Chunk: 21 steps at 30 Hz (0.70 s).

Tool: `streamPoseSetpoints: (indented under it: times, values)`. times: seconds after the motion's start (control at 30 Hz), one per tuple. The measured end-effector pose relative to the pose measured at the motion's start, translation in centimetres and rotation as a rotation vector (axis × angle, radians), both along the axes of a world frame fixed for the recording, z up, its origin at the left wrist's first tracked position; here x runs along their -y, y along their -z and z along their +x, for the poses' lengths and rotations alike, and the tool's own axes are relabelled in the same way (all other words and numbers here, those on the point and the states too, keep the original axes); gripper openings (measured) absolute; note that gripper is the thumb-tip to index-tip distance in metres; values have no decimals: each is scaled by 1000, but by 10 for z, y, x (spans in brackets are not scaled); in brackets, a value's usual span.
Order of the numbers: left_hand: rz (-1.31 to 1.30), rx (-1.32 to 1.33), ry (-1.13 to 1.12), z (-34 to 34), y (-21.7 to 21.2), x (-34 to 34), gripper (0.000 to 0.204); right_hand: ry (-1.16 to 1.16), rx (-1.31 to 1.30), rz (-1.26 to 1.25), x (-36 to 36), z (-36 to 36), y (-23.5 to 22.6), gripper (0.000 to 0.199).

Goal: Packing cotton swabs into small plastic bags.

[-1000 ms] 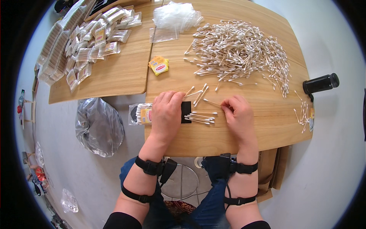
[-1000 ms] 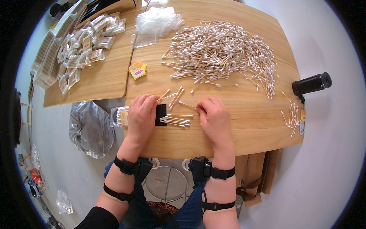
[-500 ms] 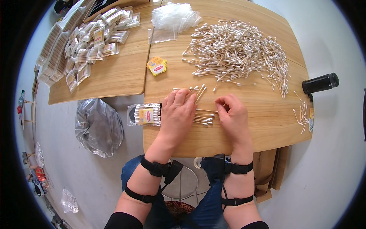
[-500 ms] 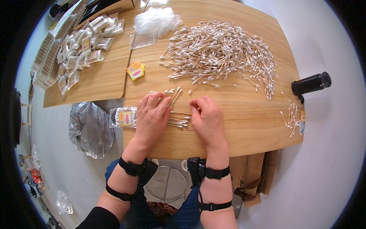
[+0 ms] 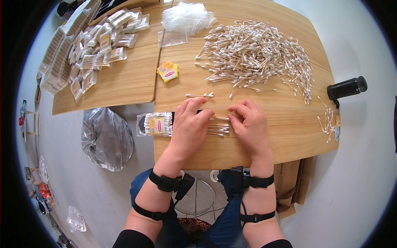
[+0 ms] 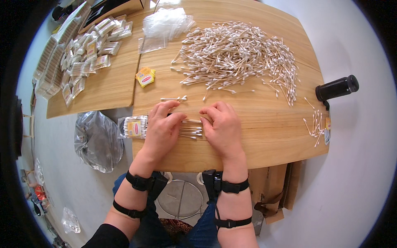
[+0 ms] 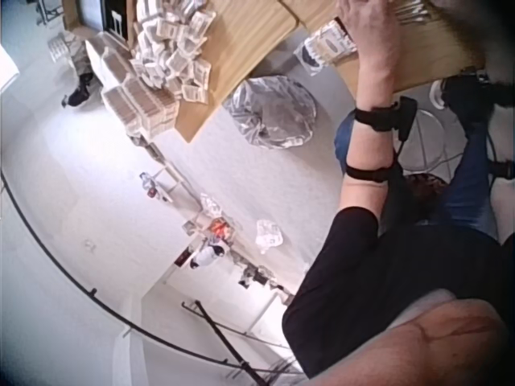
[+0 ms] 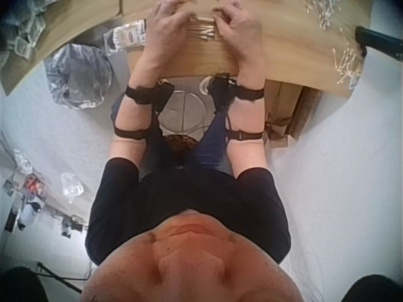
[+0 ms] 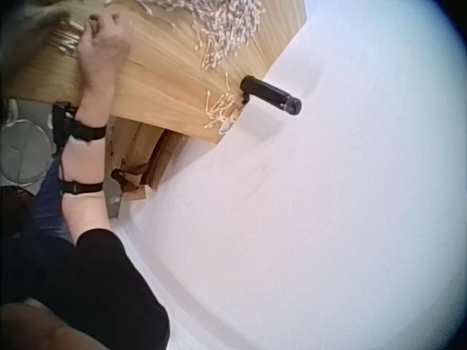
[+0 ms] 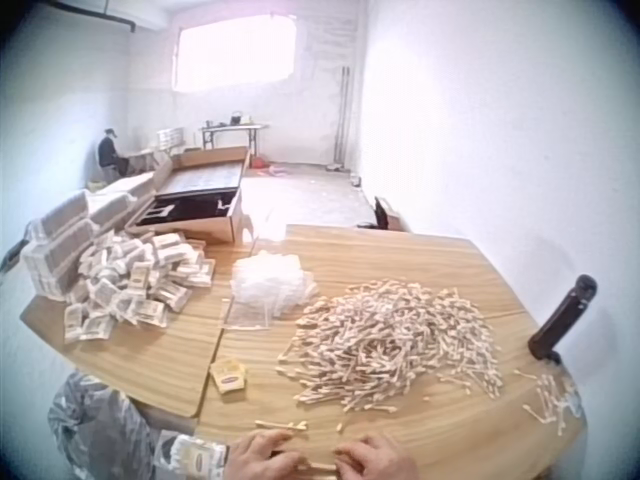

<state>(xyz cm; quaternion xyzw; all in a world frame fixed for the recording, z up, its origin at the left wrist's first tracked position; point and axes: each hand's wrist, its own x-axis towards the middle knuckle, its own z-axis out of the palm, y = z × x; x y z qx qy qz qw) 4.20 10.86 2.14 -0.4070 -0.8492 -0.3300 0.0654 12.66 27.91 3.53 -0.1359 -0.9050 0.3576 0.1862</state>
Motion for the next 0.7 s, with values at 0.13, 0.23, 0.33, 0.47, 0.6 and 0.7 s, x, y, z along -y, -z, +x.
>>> streamPoseSetpoints:
  times: [0.13,0.23,0.33,0.47,0.6,0.7]
  values:
    - [79,23,-56,-1,-1,-1,17,-24,37,47,-2,1,-1,7]
    - [95,-6,-134,-7,0,1,18,9,18,38,1,-2,1,7]
    - [65,-47,-196,-10,0,4,19,-17,66,41,3,-2,-8,7]
    - [9,-85,-220,-11,2,5,18,-28,40,51,3,-2,-2,8]
    - [9,-75,-203,-12,3,5,16,-10,36,62,3,-3,-1,8]
    - [16,-75,-189,-13,5,6,11,-48,55,47,2,-2,-1,7]
